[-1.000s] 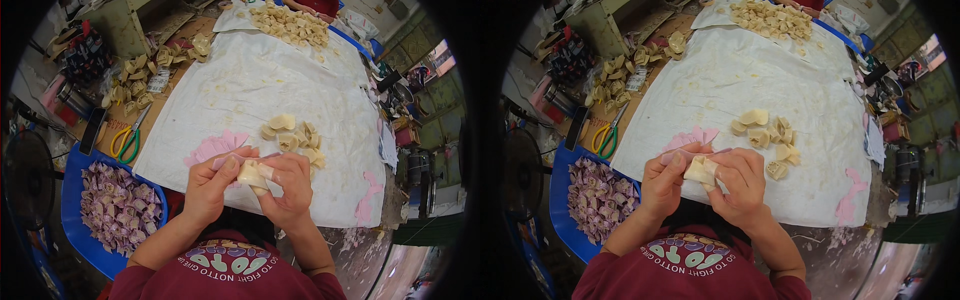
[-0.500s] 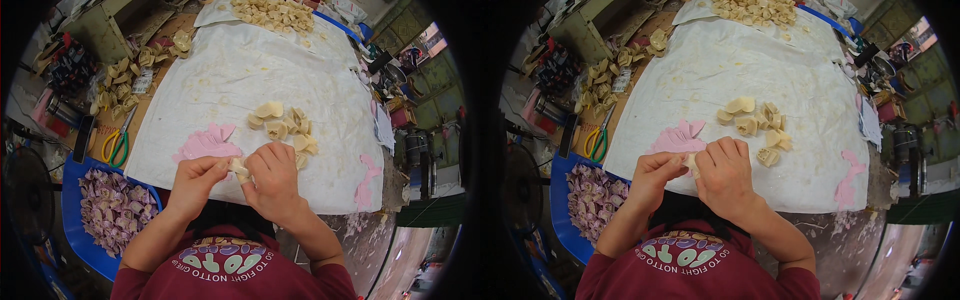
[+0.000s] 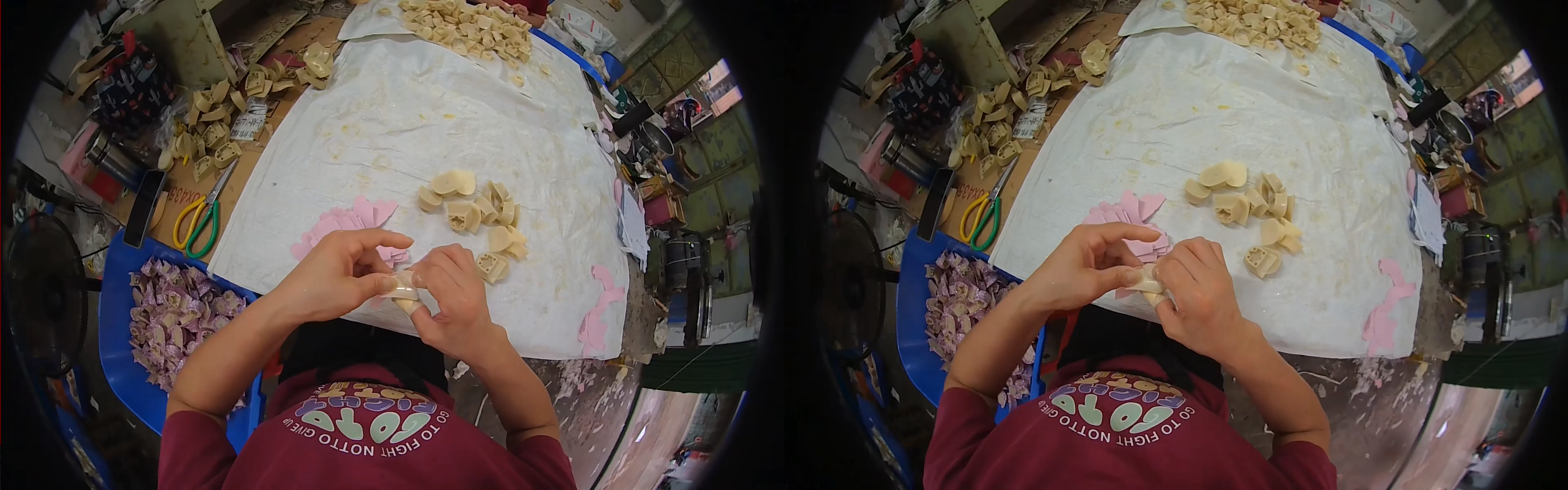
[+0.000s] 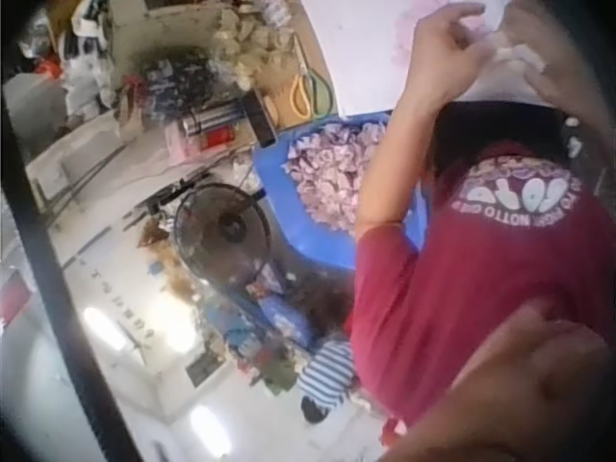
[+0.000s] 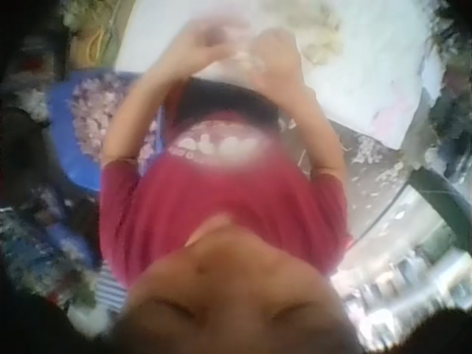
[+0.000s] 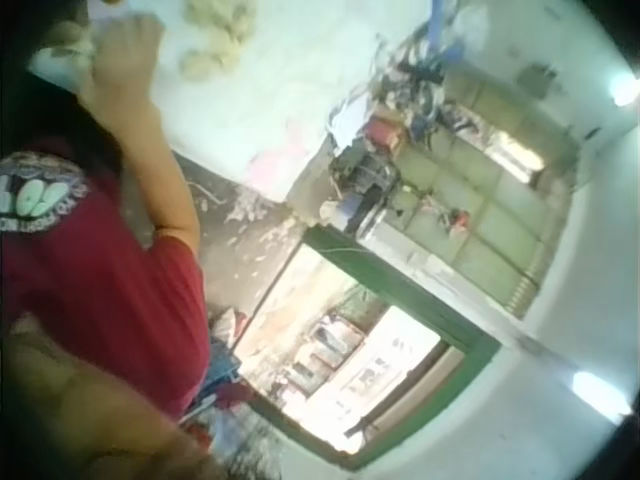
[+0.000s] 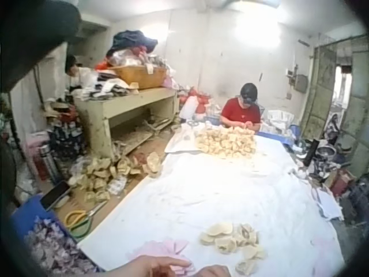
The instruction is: The person wraps small beige candies in pink wrappers by hand. They pick a candy, place it on a wrapper, fold the wrapper around it, and drop the wrapped candy into a blue bin. The process is repeated continuously.
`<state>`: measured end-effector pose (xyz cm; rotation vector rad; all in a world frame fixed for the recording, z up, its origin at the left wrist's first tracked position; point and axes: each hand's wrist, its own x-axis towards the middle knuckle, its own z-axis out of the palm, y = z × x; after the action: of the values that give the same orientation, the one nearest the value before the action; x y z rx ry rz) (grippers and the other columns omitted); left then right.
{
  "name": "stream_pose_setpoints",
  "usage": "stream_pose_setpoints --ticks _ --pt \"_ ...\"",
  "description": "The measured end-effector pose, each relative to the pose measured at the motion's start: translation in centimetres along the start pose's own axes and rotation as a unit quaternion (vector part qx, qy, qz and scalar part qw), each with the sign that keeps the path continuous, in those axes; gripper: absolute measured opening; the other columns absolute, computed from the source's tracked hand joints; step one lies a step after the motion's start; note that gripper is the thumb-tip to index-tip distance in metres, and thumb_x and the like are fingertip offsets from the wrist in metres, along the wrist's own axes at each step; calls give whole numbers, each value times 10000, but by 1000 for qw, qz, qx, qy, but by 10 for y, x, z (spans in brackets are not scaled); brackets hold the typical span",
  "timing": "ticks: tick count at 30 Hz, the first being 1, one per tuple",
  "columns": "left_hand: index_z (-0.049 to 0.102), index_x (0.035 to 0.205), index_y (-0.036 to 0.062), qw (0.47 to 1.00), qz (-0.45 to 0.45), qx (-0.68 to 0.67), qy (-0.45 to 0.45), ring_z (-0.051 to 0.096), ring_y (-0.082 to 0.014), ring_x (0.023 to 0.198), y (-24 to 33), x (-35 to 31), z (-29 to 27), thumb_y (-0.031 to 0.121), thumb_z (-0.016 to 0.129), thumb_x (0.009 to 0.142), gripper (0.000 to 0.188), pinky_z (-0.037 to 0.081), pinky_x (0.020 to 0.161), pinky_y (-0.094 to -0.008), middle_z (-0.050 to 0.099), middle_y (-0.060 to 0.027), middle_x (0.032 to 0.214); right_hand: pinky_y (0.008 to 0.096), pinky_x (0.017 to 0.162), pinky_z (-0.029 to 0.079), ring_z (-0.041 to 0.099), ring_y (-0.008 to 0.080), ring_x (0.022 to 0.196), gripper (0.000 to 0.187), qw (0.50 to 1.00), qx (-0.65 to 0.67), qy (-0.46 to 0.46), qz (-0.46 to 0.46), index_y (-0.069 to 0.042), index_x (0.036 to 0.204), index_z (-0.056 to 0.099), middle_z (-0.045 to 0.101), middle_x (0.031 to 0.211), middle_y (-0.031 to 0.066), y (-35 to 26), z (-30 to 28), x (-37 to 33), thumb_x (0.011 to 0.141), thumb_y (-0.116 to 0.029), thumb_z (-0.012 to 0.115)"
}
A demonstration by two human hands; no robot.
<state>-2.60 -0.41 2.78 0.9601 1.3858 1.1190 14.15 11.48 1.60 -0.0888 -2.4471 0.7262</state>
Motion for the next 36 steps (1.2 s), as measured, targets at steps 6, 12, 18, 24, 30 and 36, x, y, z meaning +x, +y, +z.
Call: stream_pose_setpoints --ticks 6,12,18,24,30,36 --pt "575 1278 17 998 18 -58 0 597 -83 736 -4 8 -8 98 648 891 403 467 658 -233 659 -34 805 308 742 450 579 159 819 203 952 207 16 225 -29 879 629 625 828 50 -3 5 -6 709 -44 739" --pt "653 1158 -1 968 141 -204 42 611 -126 930 -21 -2 6 125 643 914 275 510 794 -286 651 -75 1008 261 745 476 585 87 807 188 864 381 66 323 -6 897 650 662 864 19 -3 4 -2 758 -90 745" --pt "636 914 -36 902 307 183 242 621 -181 900 -14 5 22 30 600 891 78 498 780 -316 635 -106 979 260 705 474 581 88 775 182 896 281 57 338 -5 867 638 650 815 41 -10 10 -1 756 -103 743" --pt "626 890 -19 939 242 203 139 609 -176 862 -5 0 9 14 581 889 55 482 765 -286 612 -104 950 275 661 464 575 129 753 176 921 227 2 318 -6 855 641 617 799 68 -7 6 -4 724 -84 729" --pt "614 947 17 966 211 -116 93 571 -120 943 -17 -17 26 -28 599 884 80 485 779 -269 509 -88 1181 330 798 455 590 198 845 302 984 105 -20 140 -11 985 645 635 879 98 -10 -11 7 713 -94 747" --pt "603 996 15 906 382 15 181 618 -196 984 -22 -28 23 -125 633 793 248 509 800 -280 427 -161 1284 361 1017 395 568 221 1142 584 895 341 157 240 14 1297 529 613 1226 140 -14 3 -5 788 -157 761"
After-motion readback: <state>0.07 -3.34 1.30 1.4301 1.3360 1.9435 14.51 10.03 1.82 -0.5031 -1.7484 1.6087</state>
